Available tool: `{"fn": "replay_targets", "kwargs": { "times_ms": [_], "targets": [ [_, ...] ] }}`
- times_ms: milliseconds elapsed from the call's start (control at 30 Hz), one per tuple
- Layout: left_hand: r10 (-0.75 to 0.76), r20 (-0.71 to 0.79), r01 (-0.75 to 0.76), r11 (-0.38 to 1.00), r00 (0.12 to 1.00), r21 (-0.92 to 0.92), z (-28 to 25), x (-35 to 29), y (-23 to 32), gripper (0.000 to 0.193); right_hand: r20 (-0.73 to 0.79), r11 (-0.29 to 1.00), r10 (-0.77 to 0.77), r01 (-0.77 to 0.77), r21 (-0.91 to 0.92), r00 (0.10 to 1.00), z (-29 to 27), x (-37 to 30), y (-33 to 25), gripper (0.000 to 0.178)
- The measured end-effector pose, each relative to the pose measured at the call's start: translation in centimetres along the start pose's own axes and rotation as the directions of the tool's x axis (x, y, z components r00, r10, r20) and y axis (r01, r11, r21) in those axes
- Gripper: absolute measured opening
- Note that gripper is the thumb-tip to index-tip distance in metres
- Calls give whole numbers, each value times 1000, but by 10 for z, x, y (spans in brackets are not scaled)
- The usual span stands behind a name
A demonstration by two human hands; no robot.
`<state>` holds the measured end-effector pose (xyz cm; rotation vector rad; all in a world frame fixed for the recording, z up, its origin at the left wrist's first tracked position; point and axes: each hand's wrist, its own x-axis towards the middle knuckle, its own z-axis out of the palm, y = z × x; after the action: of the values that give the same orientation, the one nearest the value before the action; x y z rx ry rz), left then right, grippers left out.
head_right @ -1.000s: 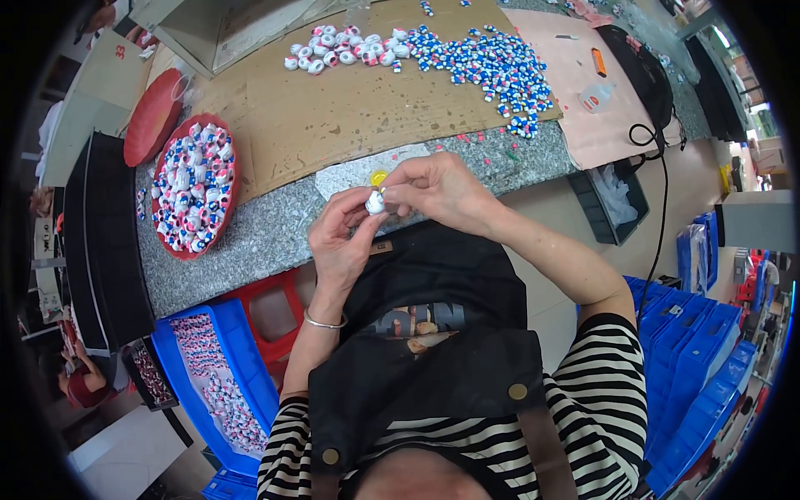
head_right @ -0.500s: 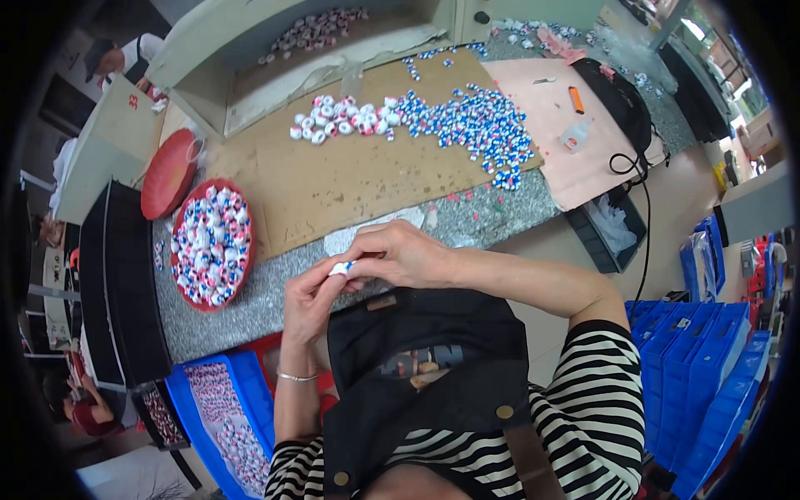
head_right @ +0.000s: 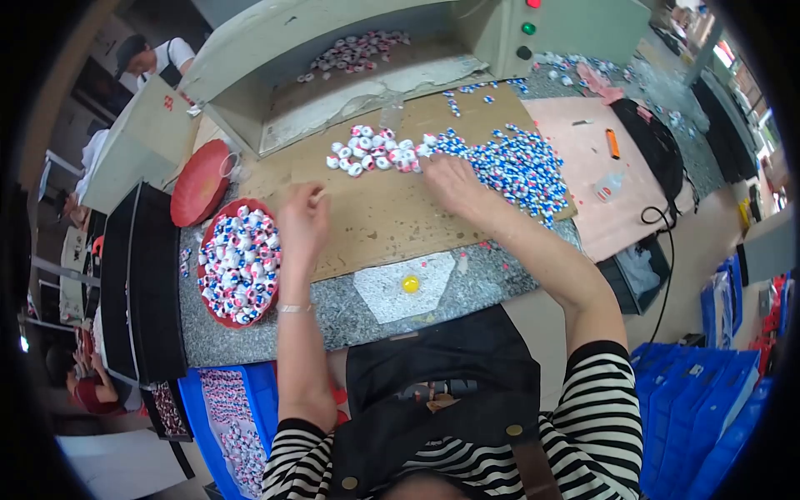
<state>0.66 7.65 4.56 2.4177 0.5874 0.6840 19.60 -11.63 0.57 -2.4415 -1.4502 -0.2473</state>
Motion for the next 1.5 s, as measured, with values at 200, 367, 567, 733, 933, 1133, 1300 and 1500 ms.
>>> {"fn": "replay_targets", "kwargs": {
  "times_ms": [200, 367, 567, 733, 933, 1133, 1300, 1500],
  "targets": [
    [12, -33, -10, 998, 999, 61, 75, 41, -10, 23, -141, 981, -102, 123, 149, 985, -6, -18, -9, 20],
    [69, 11, -70, 980, 998, 184, 77, 34, -8, 26, -10, 981, -78, 79, 178, 997, -40, -78, -20, 18],
    [-151, 456, 480, 279, 877, -831, 35, -40, 24, 34, 18, 987, -100, 97, 128, 995, -49, -104, -13, 9],
    [-160, 504, 527, 174, 848, -832, 10, -124, 27, 33, 143, 996, -80, 72, 60, 986, -58, -105, -7, 10],
    [-197, 508, 515, -17, 839, -857, 6, -169, 30, 38, 82, 912, -160, 116, 395, 984, -61, -113, -44, 14],
    [-206, 357, 400, 228, 911, -888, 3, -164, 32, 37, 191, 897, -356, 278, 342, 915, -51, -108, -89, 15],
    [-215, 295, 347, 272, 931, -898, -3, -162, 27, 35, 138, 870, -469, 431, 240, 872, -48, -91, -99, 14],
    [-276, 200, 321, 520, 940, -792, 3, -179, 17, 31, 202, 884, -436, 374, 282, 877, -41, -95, -91, 10]
  ]
}}
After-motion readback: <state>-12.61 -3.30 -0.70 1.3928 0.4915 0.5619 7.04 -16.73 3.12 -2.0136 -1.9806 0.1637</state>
